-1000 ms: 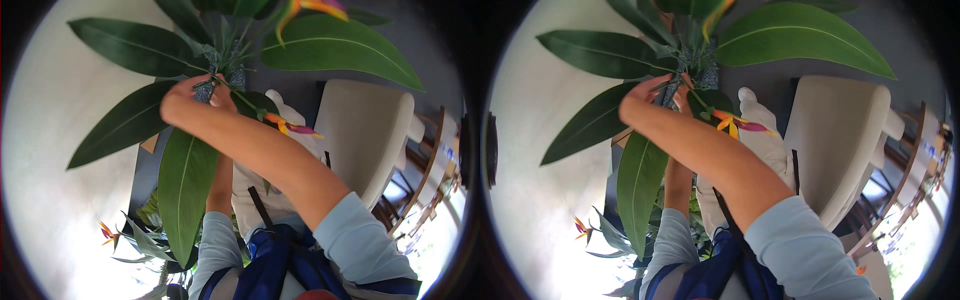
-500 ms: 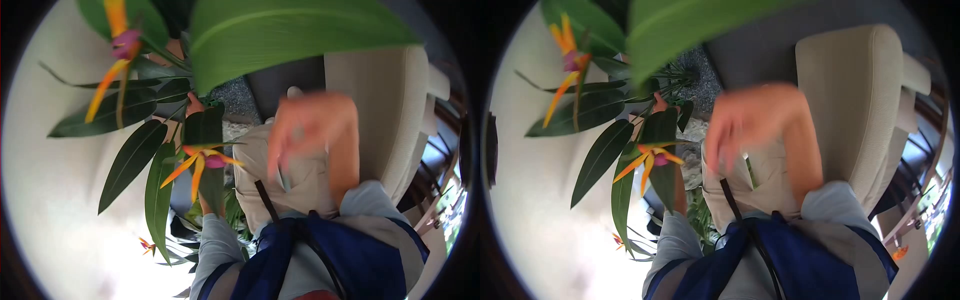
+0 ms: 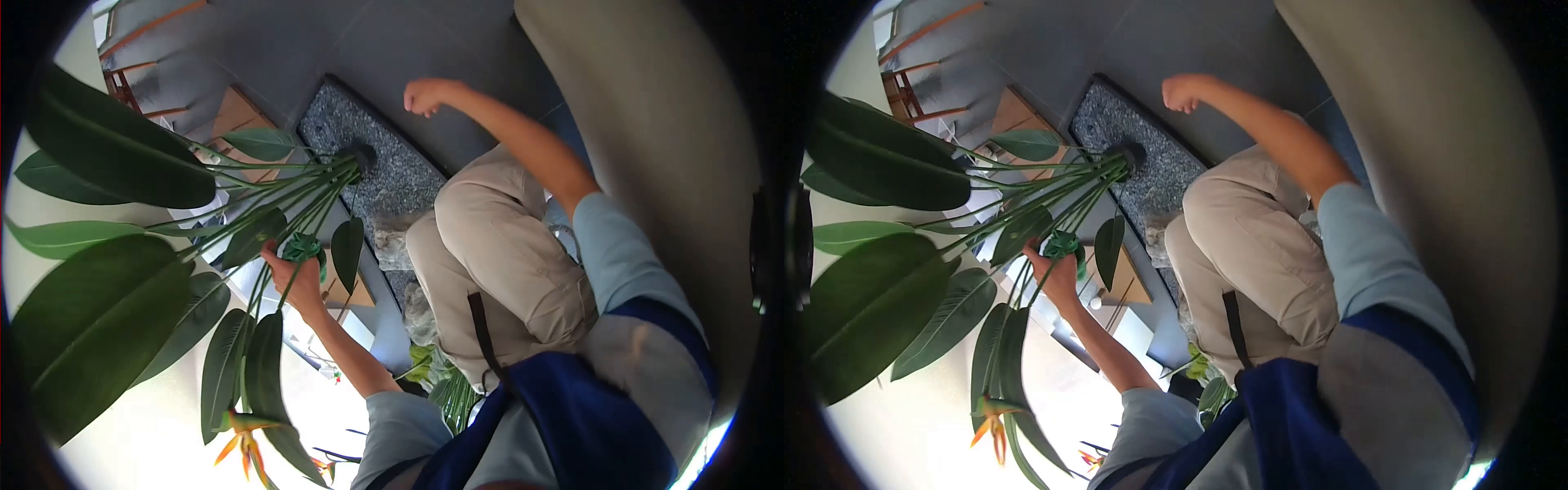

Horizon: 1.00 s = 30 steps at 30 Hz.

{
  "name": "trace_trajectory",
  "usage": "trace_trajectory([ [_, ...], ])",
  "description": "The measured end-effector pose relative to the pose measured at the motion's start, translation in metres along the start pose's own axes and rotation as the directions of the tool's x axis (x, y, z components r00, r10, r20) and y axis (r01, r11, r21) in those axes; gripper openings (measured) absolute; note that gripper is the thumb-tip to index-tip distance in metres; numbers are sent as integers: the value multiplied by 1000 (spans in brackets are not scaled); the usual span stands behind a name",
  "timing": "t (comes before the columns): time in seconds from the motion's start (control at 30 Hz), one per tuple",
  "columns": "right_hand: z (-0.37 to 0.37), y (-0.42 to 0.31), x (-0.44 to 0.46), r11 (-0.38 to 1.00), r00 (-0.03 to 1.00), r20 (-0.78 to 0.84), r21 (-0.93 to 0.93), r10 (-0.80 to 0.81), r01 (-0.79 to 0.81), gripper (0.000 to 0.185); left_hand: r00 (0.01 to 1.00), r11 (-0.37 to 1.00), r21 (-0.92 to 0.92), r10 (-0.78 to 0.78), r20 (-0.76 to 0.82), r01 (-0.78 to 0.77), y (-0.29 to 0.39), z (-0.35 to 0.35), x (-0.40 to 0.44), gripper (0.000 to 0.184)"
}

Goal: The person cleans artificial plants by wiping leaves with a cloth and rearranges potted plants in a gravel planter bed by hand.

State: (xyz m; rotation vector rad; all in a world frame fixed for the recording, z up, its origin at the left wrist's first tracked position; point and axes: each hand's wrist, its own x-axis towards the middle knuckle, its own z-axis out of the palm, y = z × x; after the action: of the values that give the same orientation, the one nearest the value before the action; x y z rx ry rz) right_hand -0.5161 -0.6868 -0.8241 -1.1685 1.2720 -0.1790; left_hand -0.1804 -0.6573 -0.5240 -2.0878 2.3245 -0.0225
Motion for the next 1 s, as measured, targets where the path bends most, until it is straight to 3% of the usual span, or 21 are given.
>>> trace_trajectory([
  [0.03,18,-4,8,1000,1000,10,7,-5,5,43,1000,1000,15,19,-8,-19,-18,-1,-4,57],
  [0.07,7,-8,10,974,992,-13,193,-122,122,40,998,999,11,50,-28,-49,-18,-6,8,56],
  [0.1,-1,-13,19,898,968,-67,361,-243,251,38,999,1000,18,-24,-26,24,-3,-15,11,53],
  [0.13,2,-23,22,845,946,-86,429,-312,318,42,999,999,-48,7,-51,-10,-12,-13,13,51],
  [0.2,0,-42,18,916,922,-113,122,-370,383,48,995,996,-14,-89,-41,88,-17,-18,13,51],
  [0.33,42,-58,41,919,919,46,-29,-391,392,65,990,990,71,-117,-82,123,-16,-35,18,52],
  [0.4,74,-46,77,839,841,31,-55,-541,542,81,988,987,104,-116,-105,127,-14,-28,20,52],
  [0.47,99,-51,98,818,825,73,-105,-561,565,88,986,983,130,-116,-120,132,-26,-26,19,53],
  [0.5,111,-55,105,775,811,32,-272,-585,570,93,987,989,103,-94,-130,108,-26,-26,19,52],
  [0.57,120,-74,111,755,824,25,-387,-565,530,101,983,994,34,-102,-150,108,-35,-36,21,51],
  [0.6,130,-77,122,789,867,30,-399,-497,467,106,977,993,14,-116,-179,121,-33,-36,19,51],
  [0.73,154,-85,133,735,836,74,-438,-544,517,114,954,976,99,-165,-249,195,-31,-36,16,53],
  [0.8,161,-89,147,749,834,55,-410,-549,520,117,956,994,5,-103,-274,108,-38,-35,16,55],
  [0.83,166,-89,157,698,765,8,-405,-644,591,121,966,991,26,-125,-226,134,-35,-41,13,68],
  [0.87,171,-89,169,639,685,-38,-398,-728,658,124,962,990,32,-124,-242,136,-39,-48,6,68],
  [0.93,174,-89,179,579,617,-20,-371,-787,726,129,951,983,-155,-142,-275,102,-46,-62,-13,83],
  [1.0,177,-81,186,525,545,-31,-324,-838,787,128,937,990,134,90,-336,-47,-41,-92,-37,94],
])
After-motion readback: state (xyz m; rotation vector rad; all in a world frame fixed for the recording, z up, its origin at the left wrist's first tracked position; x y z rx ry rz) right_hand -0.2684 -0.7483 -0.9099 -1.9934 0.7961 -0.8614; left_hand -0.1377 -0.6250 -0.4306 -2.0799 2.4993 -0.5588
